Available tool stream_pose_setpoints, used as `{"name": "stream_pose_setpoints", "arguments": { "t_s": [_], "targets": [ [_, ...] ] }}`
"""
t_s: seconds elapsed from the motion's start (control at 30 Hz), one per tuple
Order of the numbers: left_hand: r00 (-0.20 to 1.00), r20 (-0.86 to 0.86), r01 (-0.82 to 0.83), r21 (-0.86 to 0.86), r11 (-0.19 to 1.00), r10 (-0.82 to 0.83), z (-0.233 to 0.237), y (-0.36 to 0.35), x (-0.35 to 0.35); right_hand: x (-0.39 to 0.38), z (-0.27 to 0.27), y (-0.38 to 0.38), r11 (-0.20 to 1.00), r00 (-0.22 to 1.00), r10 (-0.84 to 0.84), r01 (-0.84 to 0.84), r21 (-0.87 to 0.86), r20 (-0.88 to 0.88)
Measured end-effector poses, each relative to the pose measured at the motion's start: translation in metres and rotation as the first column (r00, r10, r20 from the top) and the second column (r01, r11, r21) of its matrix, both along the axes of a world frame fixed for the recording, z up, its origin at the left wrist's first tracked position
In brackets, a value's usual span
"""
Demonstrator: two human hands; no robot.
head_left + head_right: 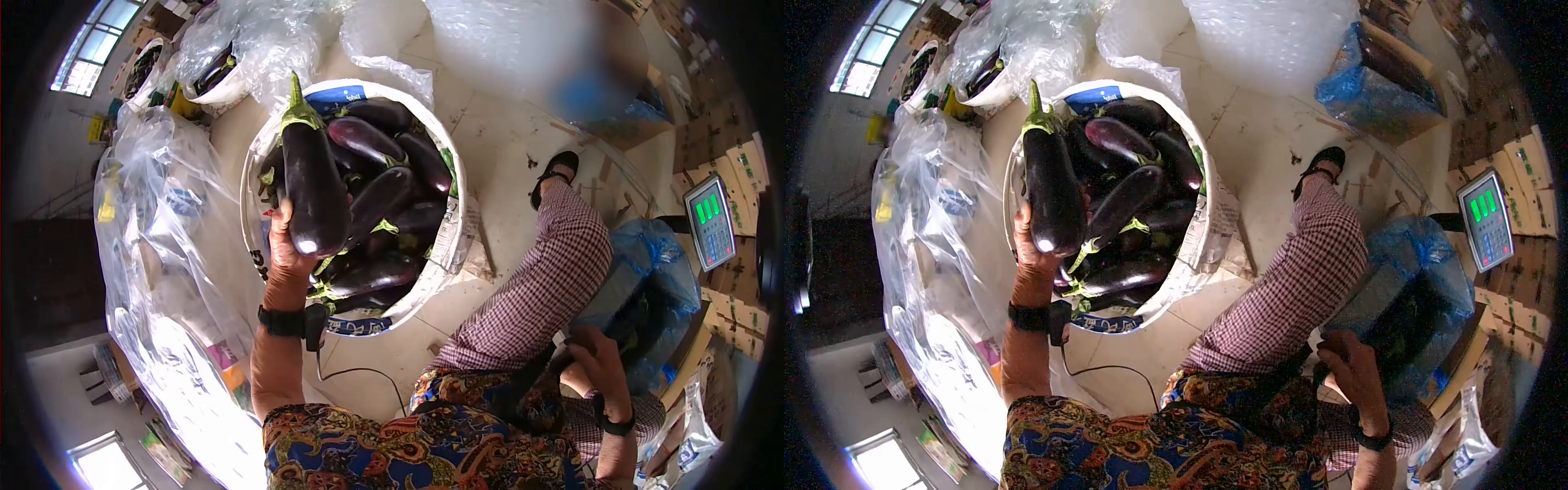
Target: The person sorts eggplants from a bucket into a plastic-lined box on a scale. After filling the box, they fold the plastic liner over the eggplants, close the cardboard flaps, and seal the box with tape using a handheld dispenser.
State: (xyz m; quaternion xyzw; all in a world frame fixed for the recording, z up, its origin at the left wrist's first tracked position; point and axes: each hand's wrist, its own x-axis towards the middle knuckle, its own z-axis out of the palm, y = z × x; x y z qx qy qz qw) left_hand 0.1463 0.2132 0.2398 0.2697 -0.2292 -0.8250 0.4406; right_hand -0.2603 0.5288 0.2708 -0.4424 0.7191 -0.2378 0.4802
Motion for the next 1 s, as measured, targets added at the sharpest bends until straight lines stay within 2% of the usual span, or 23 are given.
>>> {"name": "stream_pose_setpoints", "arguments": {
  "t_s": [0.07, 0.13, 0.17, 0.23, 0.27, 0.3, 0.37, 0.4, 0.47, 0.5, 0.53, 0.57, 0.6, 0.63, 0.67, 0.7, 0.73, 0.77, 0.83, 0.87, 0.93, 0.97, 1.0],
  "targets": [
    [0.999, -0.046, 0.011, 0.049, 0.999, -0.008, 0.002, 0.006, -0.008, 0.003, 0.004, -0.005, 0.999, 0.999, 0.021, -0.021, -0.026, 0.024],
    [0.997, 0.052, 0.05, -0.015, 0.999, -0.049, 0.0, 0.011, -0.017, 0.006, 0.007, -0.009, 0.999, 0.999, 0.026, -0.024, -0.046, 0.042],
    [0.982, 0.187, 0.024, -0.048, 0.999, -0.014, 0.007, 0.018, -0.027, 0.007, 0.01, -0.011, 0.998, 0.998, 0.026, -0.023, -0.067, 0.057],
    [0.919, 0.389, 0.031, -0.233, 0.972, 0.064, 0.008, 0.03, -0.042, 0.003, 0.015, -0.017, 0.999, 0.998, 0.027, -0.024, -0.042, 0.059],
    [0.89, 0.456, 0.138, -0.228, 0.964, -0.02, 0.022, 0.038, -0.058, 0.0, 0.018, -0.018, 0.999, 0.996, 0.048, -0.046, -0.027, 0.072],
    [0.847, 0.526, 0.234, -0.235, 0.944, -0.079, 0.04, 0.049, -0.078, -0.002, 0.02, -0.017, 1.0, 0.983, -0.019, 0.022, -0.017, 0.182],
    [0.681, 0.731, 0.498, -0.416, 0.761, -0.047, 0.035, 0.062, -0.096, -0.006, 0.026, -0.024, 0.991, 0.899, -0.12, 0.131, 0.002, 0.422],
    [0.684, 0.724, 0.529, -0.413, 0.741, -0.086, 0.04, 0.065, -0.118, -0.005, 0.031, -0.026, 0.983, 0.821, -0.163, 0.182, 0.019, 0.548],
    [0.797, 0.568, 0.587, -0.652, 0.48, -0.203, 0.059, 0.085, -0.188, 0.009, 0.052, -0.037, 0.906, 0.524, -0.309, 0.416, 0.079, 0.794],
    [0.837, 0.543, 0.527, -0.763, 0.374, -0.07, 0.063, 0.099, -0.22, 0.007, 0.054, -0.04, 0.881, 0.521, -0.342, 0.468, 0.073, 0.782],
    [0.919, 0.377, 0.394, -0.875, 0.28, -0.113, 0.049, 0.107, -0.249, 0.001, 0.054, -0.042, 0.896, 0.783, -0.127, 0.353, -0.267, 0.609],
    [0.935, 0.344, 0.355, -0.913, 0.203, -0.09, 0.057, 0.128, -0.274, -0.007, 0.056, -0.034, 0.84, 0.95, 0.05, 0.126, -0.528, 0.307],
    [0.933, 0.35, 0.358, -0.927, 0.115, -0.086, 0.055, 0.139, -0.291, -0.013, 0.059, -0.019, 0.833, 0.957, -0.005, 0.164, -0.529, 0.289],
    [0.933, 0.352, 0.355, -0.934, 0.027, -0.075, 0.051, 0.15, -0.305, -0.019, 0.062, -0.004, 0.811, 0.481, -0.206, 0.571, -0.126, 0.852],
    [0.934, 0.339, 0.342, -0.94, 0.012, -0.116, 0.047, 0.161, -0.318, -0.024, 0.064, 0.009, 0.7, -0.278, -0.302, 0.584, 0.41, 0.912],
    [0.888, 0.435, 0.435, -0.9, -0.03, -0.15, 0.042, 0.172, -0.328, -0.027, 0.064, 0.018, 0.676, -0.281, -0.292, 0.616, 0.405, 0.914],
    [0.827, 0.534, 0.53, -0.845, -0.074, -0.173, 0.037, 0.181, -0.334, -0.028, 0.062, 0.023, 0.627, -0.075, -0.341, 0.725, 0.286, 0.937],
    [0.751, 0.598, 0.587, -0.799, -0.131, -0.28, 0.034, 0.187, -0.342, -0.03, 0.058, 0.03, 0.587, 0.126, -0.404, 0.795, 0.152, 0.906],
    [0.662, 0.636, 0.631, -0.758, -0.163, -0.397, 0.033, 0.191, -0.361, -0.047, 0.043, 0.05, 0.566, 0.116, -0.404, 0.811, 0.148, 0.908],
    [0.653, 0.639, 0.629, -0.757, -0.178, -0.407, 0.031, 0.194, -0.367, -0.055, 0.037, 0.058, 0.53, 0.142, -0.463, 0.835, 0.145, 0.875],
    [0.585, 0.646, 0.713, -0.698, -0.069, -0.49, 0.023, 0.199, -0.379, -0.073, 0.027, 0.07, 0.441, 0.164, -0.601, 0.884, 0.154, 0.782],
    [0.577, 0.651, 0.713, -0.696, -0.084, -0.493, 0.02, 0.203, -0.384, -0.082, 0.018, 0.073, 0.429, 0.154, -0.598, 0.89, 0.152, 0.787],
    [0.538, 0.667, 0.786, -0.618, 0.021, -0.516, 0.018, 0.207, -0.387, -0.091, 0.004, 0.074, 0.435, 0.274, -0.618, 0.9, 0.031, 0.737]
  ]
}}
